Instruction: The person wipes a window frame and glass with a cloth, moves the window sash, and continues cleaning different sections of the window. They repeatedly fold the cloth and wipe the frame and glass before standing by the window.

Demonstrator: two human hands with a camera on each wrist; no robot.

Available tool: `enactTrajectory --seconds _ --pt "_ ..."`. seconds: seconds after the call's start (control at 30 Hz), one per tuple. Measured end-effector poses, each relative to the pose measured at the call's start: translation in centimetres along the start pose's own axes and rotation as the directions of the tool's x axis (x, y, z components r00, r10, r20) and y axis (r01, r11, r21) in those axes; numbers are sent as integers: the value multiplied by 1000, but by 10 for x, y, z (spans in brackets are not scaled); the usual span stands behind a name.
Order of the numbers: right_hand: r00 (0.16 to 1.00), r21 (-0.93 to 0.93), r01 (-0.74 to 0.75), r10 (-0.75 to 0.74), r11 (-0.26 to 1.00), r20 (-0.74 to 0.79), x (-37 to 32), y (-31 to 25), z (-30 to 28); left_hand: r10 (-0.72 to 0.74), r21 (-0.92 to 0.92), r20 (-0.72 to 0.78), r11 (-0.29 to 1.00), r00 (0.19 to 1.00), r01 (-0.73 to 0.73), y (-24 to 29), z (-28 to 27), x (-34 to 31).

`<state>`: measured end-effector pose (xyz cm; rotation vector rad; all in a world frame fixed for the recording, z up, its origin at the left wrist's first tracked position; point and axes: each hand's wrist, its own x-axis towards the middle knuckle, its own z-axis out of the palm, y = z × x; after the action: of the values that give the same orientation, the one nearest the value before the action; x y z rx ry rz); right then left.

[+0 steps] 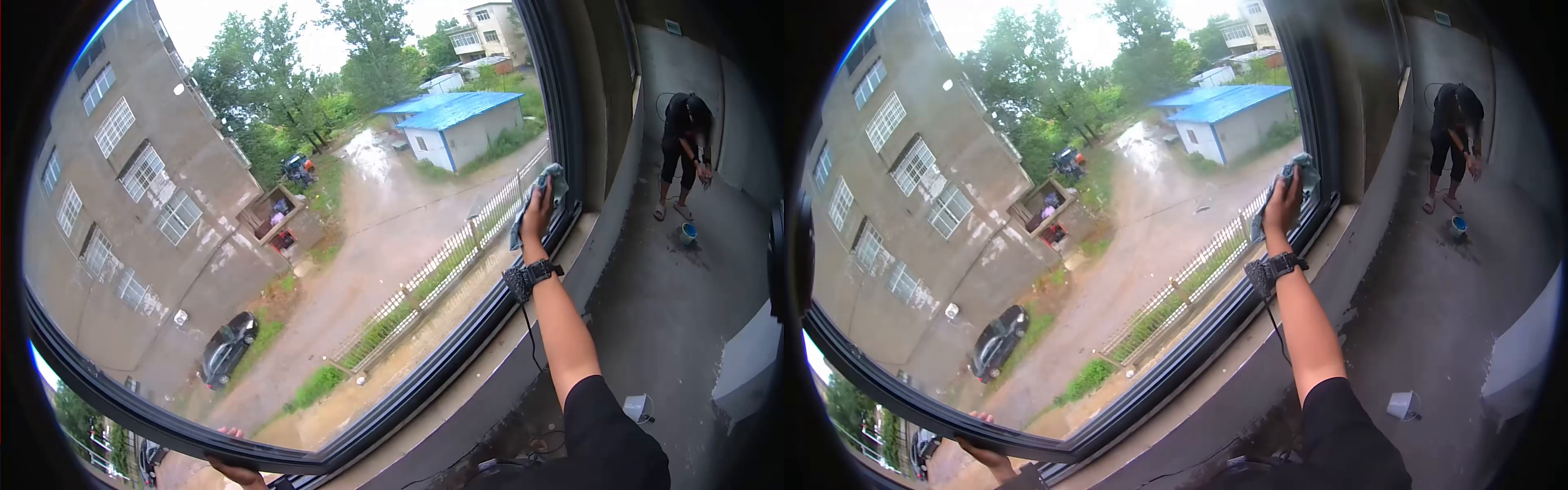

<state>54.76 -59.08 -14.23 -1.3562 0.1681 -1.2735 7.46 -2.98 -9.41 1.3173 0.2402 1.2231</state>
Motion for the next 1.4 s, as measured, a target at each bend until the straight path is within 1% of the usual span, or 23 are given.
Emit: enactTrajectory --seconds 0.03,0.07,0.13,0.2,0.27,0.3,0.4,0.5,0.53,0.6,0.63,0.7,0.73,0.77,0.83,0.9,0.97,1.0,1.07,1.17,1.27,1.33,1.4 --pt "992 -10 -127 127 992 -21 3 3 4 15 -30 -40 999 999 -16 8 24 -9" --pt "995 -17 -101 101 995 -7 4 -27 9 20 -30 10 999 1000 -20 9 21 -9" --pt "958 -5 284 -284 959 25 2 -110 29 9 -57 41 998 999 -7 -1 16 -6" --pt "824 81 563 -567 822 29 -12 -224 47 -64 -26 119 997 991 68 -8 7 -2" --pt "713 107 696 -701 710 6 -42 -313 74 -124 -33 88 991 988 127 -11 3 -5" --pt "708 107 689 -697 717 113 -64 -363 74 -119 -42 44 992 992 120 -6 23 -11" --pt "509 368 781 -856 505 95 -146 -466 87 -51 -115 93 992 994 61 -14 37 -12" --pt "305 513 827 -950 231 -64 -220 -513 94 -20 -63 119 998 993 27 -9 38 -16" --pt "288 510 832 -956 219 -60 -232 -521 94 -18 -94 137 995 990 31 -7 42 -17" --pt "133 584 808 -989 75 -57 -242 -531 95 4 -97 135 995 991 9 -10 40 -19" --pt "119 576 816 -990 54 -76 -237 -535 96 45 -86 126 996 991 -34 -11 42 -15" --pt "-193 611 755 -971 -238 -140 -216 -541 99 53 -107 114 993 992 -41 -18 37 -9" --pt "-281 602 723 -940 -340 -194 -202 -546 111 42 -120 113 992 993 -29 -19 33 -8" --pt "-291 591 725 -935 -352 -201 -185 -557 123 30 -130 114 991 993 -15 -21 29 -7" --pt "-511 417 699 -814 -581 -278 -146 -588 141 20 -98 51 995 999 -15 -22 23 -6" --pt "-264 331 888 -944 -318 -198 -102 -610 153 55 -97 -43 994 998 -59 -18 26 -9" --pt "202 471 866 -979 168 -21 -53 -605 152 28 -82 -58 996 998 -33 -31 3 2" --pt "317 439 858 -947 266 -46 -31 -600 154 26 -85 -73 996 997 -32 -30 -1 7" --pt "434 389 847 -894 362 -113 5 -586 163 5 -90 -111 996 994 -15 -27 -3 10" --pt "402 410 826 -914 386 53 82 -548 161 -28 -94 -184 996 983 10 -17 -8 10" --pt "536 207 836 -835 507 -120 145 -483 173 -72 -105 -249 993 966 47 -6 -8 7" --pt "616 175 785 -780 595 -113 184 -433 165 -97 -109 -280 992 955 68 0 -5 5" --pt "553 196 829 -822 524 -138 226 -362 147 -119 -117 -295 989 948 88 5 -7 2"
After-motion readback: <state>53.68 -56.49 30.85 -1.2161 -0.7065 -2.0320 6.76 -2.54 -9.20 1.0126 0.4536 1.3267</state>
